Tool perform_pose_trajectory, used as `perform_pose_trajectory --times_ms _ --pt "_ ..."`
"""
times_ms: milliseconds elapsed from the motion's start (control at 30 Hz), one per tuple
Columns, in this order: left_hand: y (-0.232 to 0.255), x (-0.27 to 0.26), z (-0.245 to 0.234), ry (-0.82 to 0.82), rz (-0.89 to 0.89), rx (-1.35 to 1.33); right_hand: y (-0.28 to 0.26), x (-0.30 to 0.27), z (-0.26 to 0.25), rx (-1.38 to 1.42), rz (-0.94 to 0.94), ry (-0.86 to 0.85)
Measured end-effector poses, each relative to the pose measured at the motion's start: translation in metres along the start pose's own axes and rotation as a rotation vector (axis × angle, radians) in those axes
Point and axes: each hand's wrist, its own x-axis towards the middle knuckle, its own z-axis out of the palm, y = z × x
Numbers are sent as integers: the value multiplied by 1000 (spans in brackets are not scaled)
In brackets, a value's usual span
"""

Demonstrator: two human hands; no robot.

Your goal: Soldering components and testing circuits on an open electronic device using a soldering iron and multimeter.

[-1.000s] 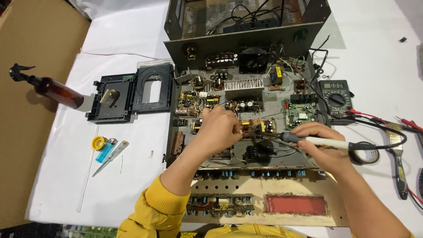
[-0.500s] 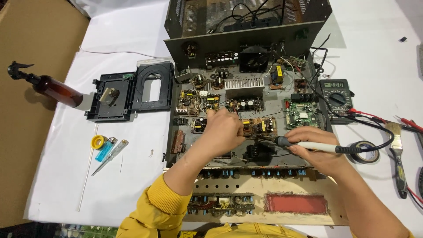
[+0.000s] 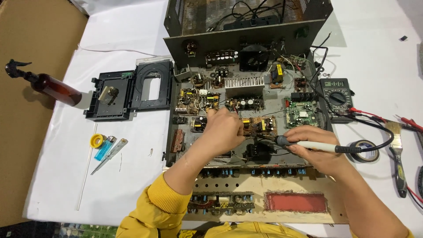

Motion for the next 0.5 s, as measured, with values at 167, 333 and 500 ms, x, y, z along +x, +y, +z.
perform_pose_trajectory --times_ms 167,333,500 --pt "0 0 -1 -2 2 2 -4 2 1 -13 17 4" --pt "2 -2 -3 -10 7 -8 -1 1 2 -36 -42 31" --pt "1 -1 -2 -2 16 -17 -4 2 2 -4 -18 26"
